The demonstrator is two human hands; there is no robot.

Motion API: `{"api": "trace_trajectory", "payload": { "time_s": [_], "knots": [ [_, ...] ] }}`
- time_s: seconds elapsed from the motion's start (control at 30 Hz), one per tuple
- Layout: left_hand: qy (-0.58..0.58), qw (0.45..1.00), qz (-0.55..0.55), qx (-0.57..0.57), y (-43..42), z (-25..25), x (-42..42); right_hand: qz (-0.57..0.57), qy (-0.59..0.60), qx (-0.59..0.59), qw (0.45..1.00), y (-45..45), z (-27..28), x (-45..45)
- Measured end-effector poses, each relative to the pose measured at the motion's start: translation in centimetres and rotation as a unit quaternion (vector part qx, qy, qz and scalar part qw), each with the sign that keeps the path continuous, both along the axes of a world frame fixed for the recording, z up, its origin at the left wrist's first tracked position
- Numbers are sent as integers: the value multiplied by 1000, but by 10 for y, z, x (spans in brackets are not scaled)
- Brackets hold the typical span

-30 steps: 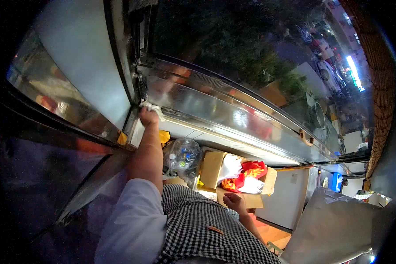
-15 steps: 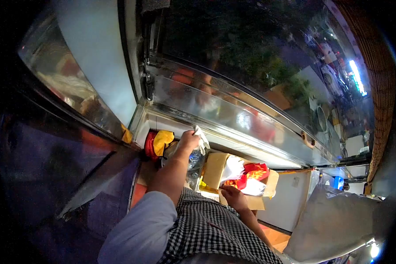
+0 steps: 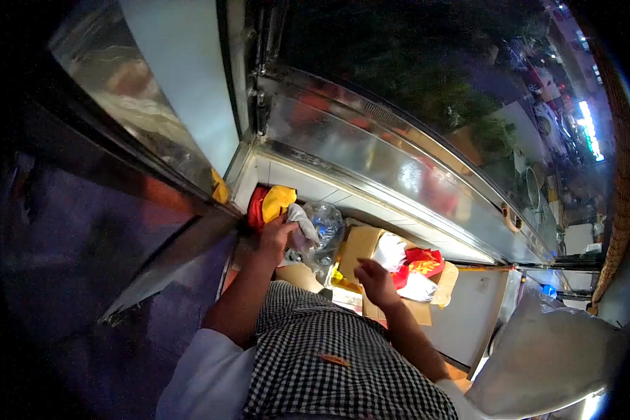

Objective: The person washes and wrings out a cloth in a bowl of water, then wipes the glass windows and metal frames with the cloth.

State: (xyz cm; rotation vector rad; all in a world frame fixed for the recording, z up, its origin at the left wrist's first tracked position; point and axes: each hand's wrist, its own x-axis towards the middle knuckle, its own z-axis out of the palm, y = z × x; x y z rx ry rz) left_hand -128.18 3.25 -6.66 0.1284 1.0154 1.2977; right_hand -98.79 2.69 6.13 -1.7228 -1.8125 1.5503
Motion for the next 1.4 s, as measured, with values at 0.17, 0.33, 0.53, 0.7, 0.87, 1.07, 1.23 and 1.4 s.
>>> {"api": "trace_trajectory", "payload": {
  "time_s": [0.17, 0.33, 0.53, 0.7, 0.87, 1.07, 1.23, 1.4],
  "knots": [
    [-29, 999, -31, -17, -39, 71, 11, 58, 101, 10, 993, 27, 8, -94],
    [12, 1000, 3, -10, -66, 55, 6, 193, 98, 71, 974, 35, -10, -153],
    [175, 976, 66, -114, -114, 47, -50, 23, 120, 0, 992, 47, -63, -193],
    [194, 952, 133, -194, -182, 16, -81, 16, 72, 146, 987, 103, -85, -250],
    [331, 915, 33, -229, -254, -17, -84, 32, 64, 300, 951, 158, -106, -325],
    [327, 914, 8, -240, -310, -51, -69, 70, 40, 388, 918, 183, -146, -371],
    [302, 911, -3, -281, -292, -15, -69, 125, 39, 396, 909, 189, -171, -382],
    [266, 932, 9, -245, -303, -54, -80, 257, -32, 293, 920, 138, -165, -374]
  ]
}}
